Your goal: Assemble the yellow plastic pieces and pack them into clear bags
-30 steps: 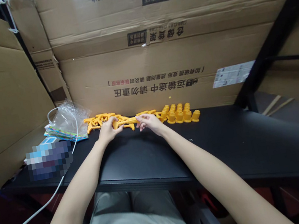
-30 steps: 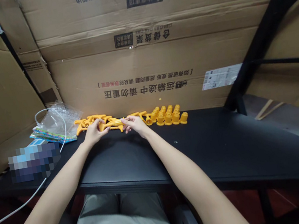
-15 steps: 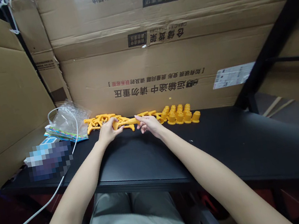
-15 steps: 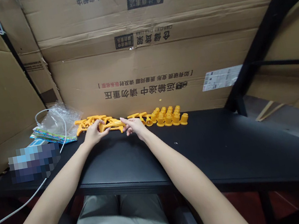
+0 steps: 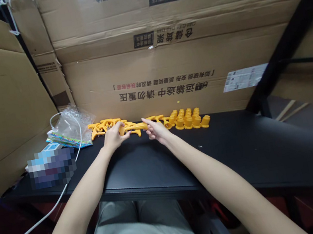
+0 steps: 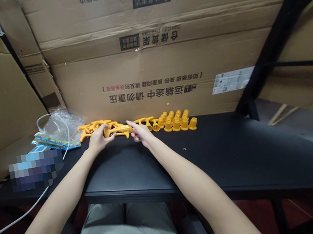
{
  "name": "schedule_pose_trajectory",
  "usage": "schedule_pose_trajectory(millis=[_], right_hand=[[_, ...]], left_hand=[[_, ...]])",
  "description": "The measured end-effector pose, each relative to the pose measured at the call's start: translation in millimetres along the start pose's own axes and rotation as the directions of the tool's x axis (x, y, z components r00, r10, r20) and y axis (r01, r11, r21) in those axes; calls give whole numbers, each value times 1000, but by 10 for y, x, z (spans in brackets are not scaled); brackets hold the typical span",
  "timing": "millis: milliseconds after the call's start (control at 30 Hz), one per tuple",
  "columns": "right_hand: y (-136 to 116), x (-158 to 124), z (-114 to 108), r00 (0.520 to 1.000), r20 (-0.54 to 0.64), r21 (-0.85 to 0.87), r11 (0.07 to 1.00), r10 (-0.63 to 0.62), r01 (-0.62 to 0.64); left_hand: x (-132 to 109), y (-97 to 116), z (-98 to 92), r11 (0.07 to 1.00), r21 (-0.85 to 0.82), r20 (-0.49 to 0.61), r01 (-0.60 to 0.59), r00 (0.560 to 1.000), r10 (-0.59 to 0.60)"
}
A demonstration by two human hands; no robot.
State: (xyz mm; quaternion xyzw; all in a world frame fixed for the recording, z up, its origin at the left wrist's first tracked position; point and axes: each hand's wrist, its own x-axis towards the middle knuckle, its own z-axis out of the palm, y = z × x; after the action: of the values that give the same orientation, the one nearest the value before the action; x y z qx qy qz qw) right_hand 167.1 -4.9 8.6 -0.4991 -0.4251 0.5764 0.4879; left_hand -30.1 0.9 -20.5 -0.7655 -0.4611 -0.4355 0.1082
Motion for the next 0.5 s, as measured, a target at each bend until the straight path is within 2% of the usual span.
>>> schedule_pose_trajectory(millis=[167, 367, 500], right_hand=[[-31, -41, 14, 996, 49, 13, 997, 75, -76], [-59, -16, -91, 959, 263, 133, 981, 103, -141], [-82, 29, -191, 967, 245, 170, 978, 77, -121]], left_hand=[[3, 22, -1, 1000, -27, 13, 3, 1000, -2], [12, 41, -14, 994, -97, 57, 47, 998, -42], [10, 43, 4, 985, -167, 154, 38, 988, -11]])
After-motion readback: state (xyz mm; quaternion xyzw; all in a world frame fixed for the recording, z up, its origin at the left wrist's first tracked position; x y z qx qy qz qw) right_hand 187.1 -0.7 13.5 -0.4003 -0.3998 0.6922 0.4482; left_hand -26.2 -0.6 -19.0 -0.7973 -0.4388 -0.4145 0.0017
